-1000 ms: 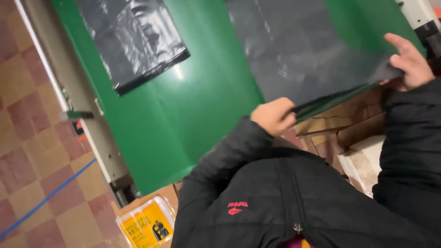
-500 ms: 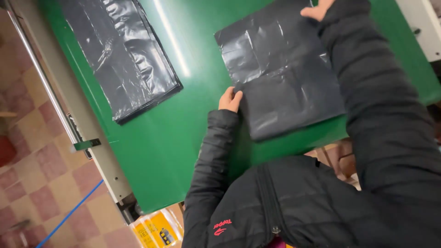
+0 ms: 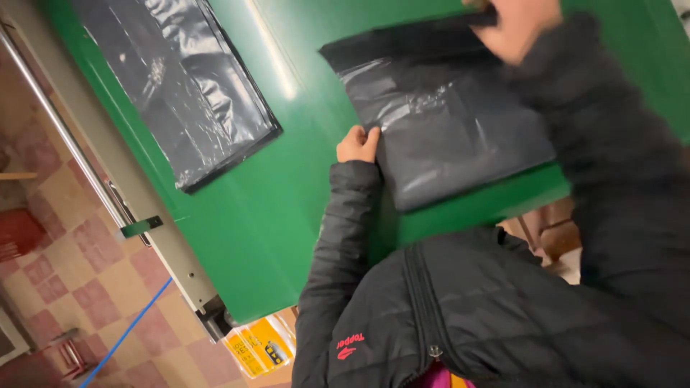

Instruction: Folding plastic bags and placing them into labeled retail packaging, then sealing the packages using a heat sealer.

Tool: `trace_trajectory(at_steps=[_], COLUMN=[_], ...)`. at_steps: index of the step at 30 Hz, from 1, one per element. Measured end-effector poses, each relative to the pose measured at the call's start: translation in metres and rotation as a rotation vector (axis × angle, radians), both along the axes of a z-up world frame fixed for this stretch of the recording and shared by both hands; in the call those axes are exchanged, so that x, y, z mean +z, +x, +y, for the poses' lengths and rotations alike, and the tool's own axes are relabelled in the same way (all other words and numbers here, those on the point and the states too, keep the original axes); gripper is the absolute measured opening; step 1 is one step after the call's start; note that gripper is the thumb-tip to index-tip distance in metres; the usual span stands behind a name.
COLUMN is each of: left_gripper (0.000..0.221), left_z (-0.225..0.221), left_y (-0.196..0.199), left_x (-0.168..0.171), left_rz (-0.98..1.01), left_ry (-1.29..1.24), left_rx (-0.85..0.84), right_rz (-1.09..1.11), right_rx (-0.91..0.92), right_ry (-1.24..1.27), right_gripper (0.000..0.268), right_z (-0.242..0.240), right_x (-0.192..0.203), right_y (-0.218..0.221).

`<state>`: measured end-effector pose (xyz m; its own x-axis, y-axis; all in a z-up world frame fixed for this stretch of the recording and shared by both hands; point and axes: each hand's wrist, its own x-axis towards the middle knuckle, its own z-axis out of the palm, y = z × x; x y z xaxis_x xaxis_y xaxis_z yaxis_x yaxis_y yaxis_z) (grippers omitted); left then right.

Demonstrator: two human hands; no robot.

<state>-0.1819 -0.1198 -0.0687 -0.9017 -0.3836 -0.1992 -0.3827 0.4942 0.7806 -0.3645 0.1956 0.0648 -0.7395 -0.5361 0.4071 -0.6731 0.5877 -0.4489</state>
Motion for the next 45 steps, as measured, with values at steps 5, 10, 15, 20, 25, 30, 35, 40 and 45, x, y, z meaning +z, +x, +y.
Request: trace_trajectory(at_steps=[5,10,15,20,25,30,35,40,45], left_gripper=[0.045,0.018,0.029,0.062,0.085,0.109,0.116,0.024,0.031], left_z=[-0.012,-0.018,0.022,0.131,0.139,0.090,0.035,0.044,0.074], left_y=[-0.007,0.004,-0.007,-0.012,0.001,0.041,0.109,0.106,0.011], left_x=[-0.022,-0.035,0.082,0.046,0.022,0.060,0.070,0.050,0.065], left_rz=[0.002,0.106,-0.024,0.311,0.201,0.209,0.295,0.100,-0.304], left_ry=[-0.075,-0.174,-0.448,-0.815,-0.680,-0.504,-0.438,-0.572,0.207], left_rx=[-0.006,-0.037,-0.154,-0.408,-0.566,-0.617,-0.838,-1.283,-1.351], right_rz=[0.075,-0.001,-0.033,-0.079,-0.172,-0.222,-0.010,-0.236,-0.655], right_rx=[-0.049,-0.137,-0.108,-0.096,0.004,-0.133,-0.331,0.182,0.166], right_ry=[0.011,0.213,0.328,0.288,-0.043,0.346,0.396,0.245,-0.277], right_gripper=[0.032,0.041,0.044,0.058,0.081,0.093,0.097,0.090,0.055], right_z=[0.066,0.087,0.071,-0.024,-0.056,-0.002,0.037,-0.042,0.023], right_x=[0.004,-0.045,-0.010,0.000,-0.098,-0.076,-0.060,-0.027,-0.102], right_y=[0.143,0.202,0.207,0.173,0.140,0.136,0.139,0.271,0.308])
